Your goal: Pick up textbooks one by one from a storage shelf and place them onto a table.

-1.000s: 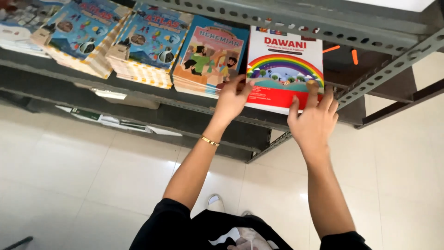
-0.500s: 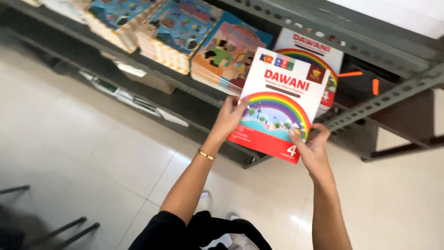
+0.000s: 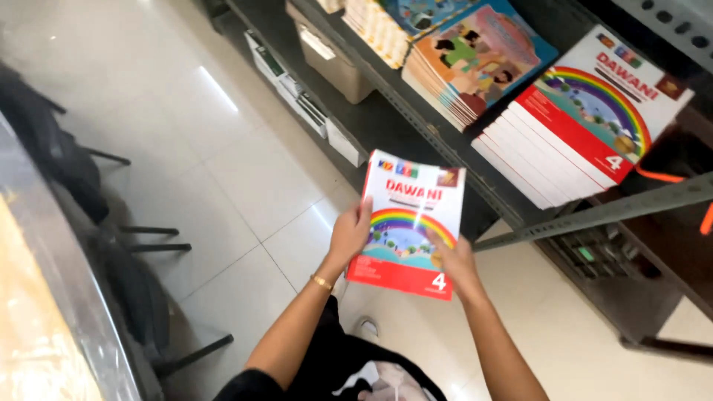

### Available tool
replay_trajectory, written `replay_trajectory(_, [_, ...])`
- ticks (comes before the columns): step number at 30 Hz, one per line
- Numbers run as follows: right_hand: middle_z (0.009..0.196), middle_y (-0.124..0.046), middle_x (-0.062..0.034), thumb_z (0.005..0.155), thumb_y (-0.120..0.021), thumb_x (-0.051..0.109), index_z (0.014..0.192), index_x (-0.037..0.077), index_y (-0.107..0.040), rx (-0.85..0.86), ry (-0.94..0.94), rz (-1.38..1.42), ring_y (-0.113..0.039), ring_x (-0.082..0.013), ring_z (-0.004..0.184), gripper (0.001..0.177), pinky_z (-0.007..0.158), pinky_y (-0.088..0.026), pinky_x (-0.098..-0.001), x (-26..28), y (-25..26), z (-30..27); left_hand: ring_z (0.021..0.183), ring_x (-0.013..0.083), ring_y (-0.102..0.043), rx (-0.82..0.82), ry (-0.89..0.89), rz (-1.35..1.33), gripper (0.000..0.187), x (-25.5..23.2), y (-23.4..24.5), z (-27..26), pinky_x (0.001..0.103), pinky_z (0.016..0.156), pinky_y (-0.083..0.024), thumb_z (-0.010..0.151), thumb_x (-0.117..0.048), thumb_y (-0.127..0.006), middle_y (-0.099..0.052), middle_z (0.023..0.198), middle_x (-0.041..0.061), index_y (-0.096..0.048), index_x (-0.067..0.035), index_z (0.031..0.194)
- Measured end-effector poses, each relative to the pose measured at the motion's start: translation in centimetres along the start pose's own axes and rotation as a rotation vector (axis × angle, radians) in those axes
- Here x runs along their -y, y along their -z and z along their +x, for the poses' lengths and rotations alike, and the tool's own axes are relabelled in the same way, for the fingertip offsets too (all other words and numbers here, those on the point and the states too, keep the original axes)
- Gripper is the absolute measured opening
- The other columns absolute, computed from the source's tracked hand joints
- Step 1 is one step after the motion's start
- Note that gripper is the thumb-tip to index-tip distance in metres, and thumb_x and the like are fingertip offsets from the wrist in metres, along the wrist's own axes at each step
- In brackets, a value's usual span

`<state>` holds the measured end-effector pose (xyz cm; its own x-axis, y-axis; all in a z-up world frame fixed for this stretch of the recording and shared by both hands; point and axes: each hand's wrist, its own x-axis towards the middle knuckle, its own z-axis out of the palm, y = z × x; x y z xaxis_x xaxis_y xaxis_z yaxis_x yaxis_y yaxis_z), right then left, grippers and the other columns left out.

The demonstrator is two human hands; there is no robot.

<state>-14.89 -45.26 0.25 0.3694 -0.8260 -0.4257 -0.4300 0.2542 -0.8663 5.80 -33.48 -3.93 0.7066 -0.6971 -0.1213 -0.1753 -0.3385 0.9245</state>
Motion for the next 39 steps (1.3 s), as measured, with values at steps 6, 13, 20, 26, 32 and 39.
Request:
replay_trajectory(6, [0.097,-0.071,-0.0143,0.091,-0.078,0.033,0.121,-0.004,-0.07,0.263,0.002,-0.087,-0.059,-0.0174,0.075,0.048,0.062,-0.048,-0.0341,-5.0,-4.5,-0.4,0.08,0.0384,-0.074,-0.213,0.187,-0.048,0.06,7.9,2.6,-7.5,0.047,0.073,-0.056,0.105,-0.055,-0.038,-0.074,0.083,0.024,-0.061,-0.001,0.117])
replay_trajectory(13, [0.103,-0.078,-0.0075,0.087,-0.077,0.031,0.118,-0.001,-0.068,0.476,0.332,-0.326,-0.072,-0.0108,0.087,0.046,0.074,-0.057,-0.0284,-5.1,-11.7,-3.6,0.081,0.0419,-0.072,-0.534,0.297,-0.142,0.052,12.4,6.3,-16.0,0.05,0.071,-0.053,0.104,-0.049,-0.038,-0.071,0.084,0.027,-0.059,-0.003,0.117])
replay_trajectory(20, [0.106,-0.075,-0.0116,0.089,-0.076,0.031,0.122,0.0,-0.063,0.681,0.302,-0.397,-0.071,-0.015,0.09,0.047,0.076,-0.058,-0.0339,-6.3,-18.6,-9.2,0.086,0.0446,-0.071,-0.843,0.35,-0.266,0.051,15.6,10.8,-23.9,0.051,0.074,-0.053,0.107,-0.044,-0.039,-0.071,0.092,0.029,-0.059,0.002,0.109])
replay_trajectory(26, [0.111,-0.073,-0.013,0.088,-0.078,0.027,0.127,-0.002,-0.056,0.857,0.451,-0.482,-0.07,-0.0152,0.097,0.053,0.083,-0.057,-0.0312,-9.8,-24.4,-13.6,0.091,0.0431,-0.072,-0.987,0.451,-0.29,0.051,17.0,15.9,-31.3,0.048,0.078,-0.054,0.105,-0.045,-0.04,-0.073,0.098,0.029,-0.052,0.0,0.127])
replay_trajectory(32, [0.108,-0.073,-0.0148,0.087,-0.077,0.026,0.125,-0.001,-0.056,0.987,0.329,-0.566,-0.069,-0.0193,0.091,0.051,0.078,-0.057,-0.0361,-10.2,-30.1,-23.4,0.089,0.0391,-0.075,-1.11,0.576,-0.334,0.054,20.0,19.3,-40.6,0.045,0.077,-0.056,0.105,-0.047,-0.038,-0.075,0.097,0.028,-0.048,-0.001,0.131])
replay_trajectory(39, [0.101,-0.074,-0.0091,0.089,-0.079,0.024,0.12,-0.001,-0.06,1.265,0.633,-0.605,-0.069,-0.0096,0.085,0.044,0.071,-0.056,-0.0265,-15.8,-36.4,-28.7,0.091,0.0348,-0.075,-1.372,0.508,-0.277,0.046,24.7,20.2,-51.4,0.043,0.078,-0.056,0.108,-0.038,-0.047,-0.074,0.1,0.026,-0.053,0.004,0.127])
